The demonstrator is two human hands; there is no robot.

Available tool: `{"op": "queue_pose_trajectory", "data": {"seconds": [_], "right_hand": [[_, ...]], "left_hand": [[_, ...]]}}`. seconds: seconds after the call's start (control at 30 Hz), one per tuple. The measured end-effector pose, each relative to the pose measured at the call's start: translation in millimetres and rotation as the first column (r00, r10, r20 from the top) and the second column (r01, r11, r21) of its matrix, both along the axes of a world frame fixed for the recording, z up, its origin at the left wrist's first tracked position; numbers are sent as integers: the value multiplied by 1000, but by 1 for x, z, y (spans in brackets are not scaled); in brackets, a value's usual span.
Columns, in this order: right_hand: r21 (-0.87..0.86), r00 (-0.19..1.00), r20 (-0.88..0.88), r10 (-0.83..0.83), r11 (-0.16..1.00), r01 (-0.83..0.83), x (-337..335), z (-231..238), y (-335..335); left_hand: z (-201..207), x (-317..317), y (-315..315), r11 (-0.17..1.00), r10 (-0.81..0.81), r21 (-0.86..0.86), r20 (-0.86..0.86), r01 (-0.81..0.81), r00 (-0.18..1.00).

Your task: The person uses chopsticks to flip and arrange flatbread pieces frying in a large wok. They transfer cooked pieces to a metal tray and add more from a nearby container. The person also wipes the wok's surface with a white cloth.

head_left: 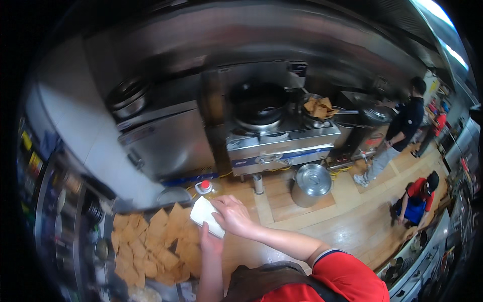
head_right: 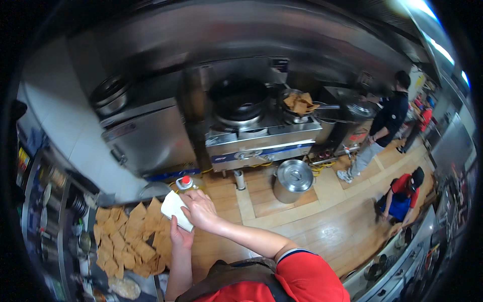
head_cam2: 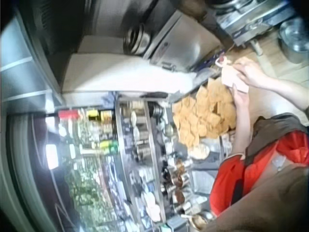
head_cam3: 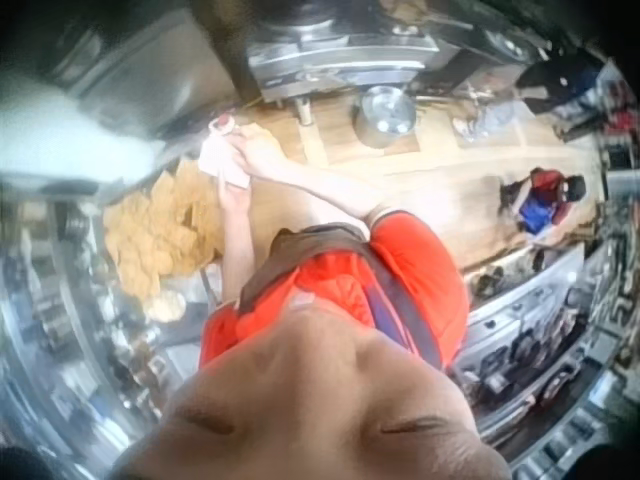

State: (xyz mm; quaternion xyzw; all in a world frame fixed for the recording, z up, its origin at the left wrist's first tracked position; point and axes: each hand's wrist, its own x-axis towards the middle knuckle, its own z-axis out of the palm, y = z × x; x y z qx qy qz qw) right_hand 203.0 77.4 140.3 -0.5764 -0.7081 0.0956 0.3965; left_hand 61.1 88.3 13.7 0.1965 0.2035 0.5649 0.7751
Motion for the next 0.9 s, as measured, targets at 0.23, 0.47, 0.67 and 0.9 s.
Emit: {"op": "queue_pose_trajectory", "data": {"seconds": [0.23, 0.47, 0.67, 0.9], "right_hand": [[-292, 920, -383, -83, 956, -36, 122, -35, 115], [-495, 909, -412, -63, 853, -166, 210, -40, 225], [-419, 953, -304, -14, 900, -121, 242, 4, 287], [-240, 963, -258, -77, 971, 13, 364, 15, 379]], "left_hand": [[-11, 117, 104, 992, -114, 47, -6, 114, 993], [-48, 194, 211, 953, -301, 21, 51, 301, 952], [-31, 236, 287, 951, -310, 23, 107, 309, 945], [-28, 296, 356, 965, -199, -137, 158, 221, 967]]}}
